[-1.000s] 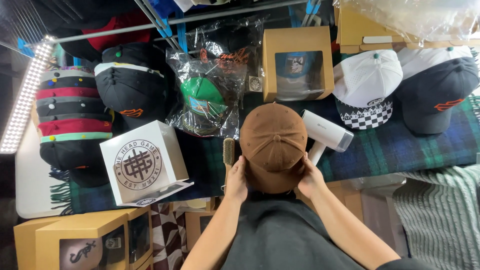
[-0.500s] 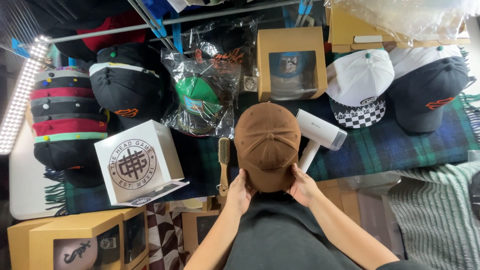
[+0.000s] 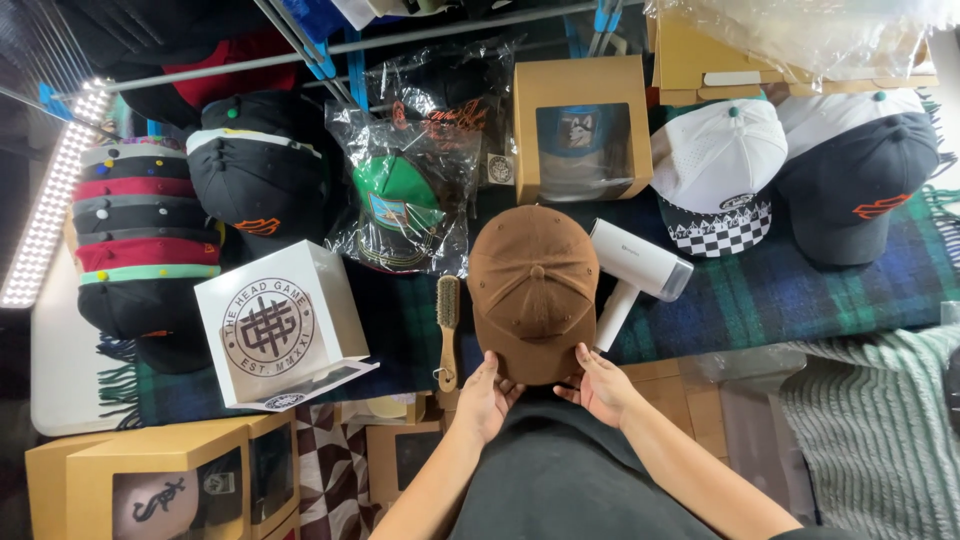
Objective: The person cleans a brown baseball cap using a brush and a hairdryer. They brush the cap's surface and then use the hairdryer to blow air onto it, repeating these actions while adjusting the cap's position.
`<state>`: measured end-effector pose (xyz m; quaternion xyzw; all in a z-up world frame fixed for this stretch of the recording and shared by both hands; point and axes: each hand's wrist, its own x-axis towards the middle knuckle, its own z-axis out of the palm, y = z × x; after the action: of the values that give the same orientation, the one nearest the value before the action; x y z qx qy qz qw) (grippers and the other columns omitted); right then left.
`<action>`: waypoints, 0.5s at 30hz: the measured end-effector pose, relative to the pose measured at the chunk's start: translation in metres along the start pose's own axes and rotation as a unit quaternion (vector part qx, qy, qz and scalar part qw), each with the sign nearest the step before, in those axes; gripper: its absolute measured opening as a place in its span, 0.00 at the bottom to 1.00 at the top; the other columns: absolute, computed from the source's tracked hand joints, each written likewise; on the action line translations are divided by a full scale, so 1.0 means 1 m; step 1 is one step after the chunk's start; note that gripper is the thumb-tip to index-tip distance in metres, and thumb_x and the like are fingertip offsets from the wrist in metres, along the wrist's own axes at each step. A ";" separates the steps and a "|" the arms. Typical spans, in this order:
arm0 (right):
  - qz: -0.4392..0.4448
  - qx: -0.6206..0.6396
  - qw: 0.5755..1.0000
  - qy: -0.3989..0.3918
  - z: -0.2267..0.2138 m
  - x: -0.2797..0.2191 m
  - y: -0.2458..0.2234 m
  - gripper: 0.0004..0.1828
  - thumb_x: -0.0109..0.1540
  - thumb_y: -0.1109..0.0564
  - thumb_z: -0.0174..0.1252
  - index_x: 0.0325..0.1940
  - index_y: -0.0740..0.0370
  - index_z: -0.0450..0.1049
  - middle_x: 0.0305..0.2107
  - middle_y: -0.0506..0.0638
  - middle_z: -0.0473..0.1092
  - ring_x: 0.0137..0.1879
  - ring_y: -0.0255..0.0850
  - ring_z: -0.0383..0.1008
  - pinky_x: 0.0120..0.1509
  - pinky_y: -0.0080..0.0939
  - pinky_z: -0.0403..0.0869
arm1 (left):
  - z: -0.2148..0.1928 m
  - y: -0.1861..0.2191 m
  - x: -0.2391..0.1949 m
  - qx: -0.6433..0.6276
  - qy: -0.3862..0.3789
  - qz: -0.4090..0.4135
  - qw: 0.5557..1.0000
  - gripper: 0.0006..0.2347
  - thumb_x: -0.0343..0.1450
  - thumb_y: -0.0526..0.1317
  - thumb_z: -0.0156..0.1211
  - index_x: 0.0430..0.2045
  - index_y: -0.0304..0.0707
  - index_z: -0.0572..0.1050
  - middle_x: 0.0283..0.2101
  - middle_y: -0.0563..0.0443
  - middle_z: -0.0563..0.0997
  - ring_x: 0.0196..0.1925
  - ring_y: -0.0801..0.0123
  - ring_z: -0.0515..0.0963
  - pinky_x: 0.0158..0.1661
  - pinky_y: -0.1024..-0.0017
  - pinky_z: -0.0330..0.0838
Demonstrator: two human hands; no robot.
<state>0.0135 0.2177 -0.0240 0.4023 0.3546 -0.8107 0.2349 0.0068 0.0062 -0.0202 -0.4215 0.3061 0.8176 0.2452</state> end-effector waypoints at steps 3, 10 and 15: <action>0.005 -0.004 1.000 0.001 0.005 -0.006 0.001 0.21 0.66 0.43 0.58 0.52 0.62 0.71 0.44 0.61 0.76 0.46 0.56 0.78 0.50 0.65 0.80 | 0.005 0.004 -0.010 0.015 0.003 0.003 1.000 0.12 0.72 0.50 0.63 0.37 0.42 0.75 0.32 0.50 0.78 0.33 0.59 0.81 0.46 0.57 0.81; -0.106 -0.196 0.974 0.043 -0.016 0.007 -0.041 0.18 0.64 0.60 0.64 0.56 0.71 0.72 0.39 0.60 0.71 0.44 0.51 0.79 0.43 0.50 0.82 | -0.033 0.016 0.036 0.199 0.006 0.097 0.975 0.06 0.73 0.43 0.64 0.40 0.47 0.79 0.35 0.58 0.77 0.38 0.70 0.79 0.48 0.62 0.78; -0.133 -0.297 0.944 0.048 0.007 -0.005 -0.056 0.16 0.62 0.61 0.66 0.52 0.69 0.74 0.37 0.62 0.73 0.39 0.48 0.77 0.41 0.48 0.82 | -0.019 0.031 0.032 0.241 -0.026 0.151 0.958 0.06 0.74 0.37 0.64 0.42 0.41 0.80 0.34 0.53 0.80 0.38 0.70 0.80 0.48 0.59 0.79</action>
<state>-0.0244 0.2492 0.0047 0.3020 0.6404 -0.6721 0.2166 -0.0202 -0.0238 -0.0466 -0.2771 0.5476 0.7578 0.2215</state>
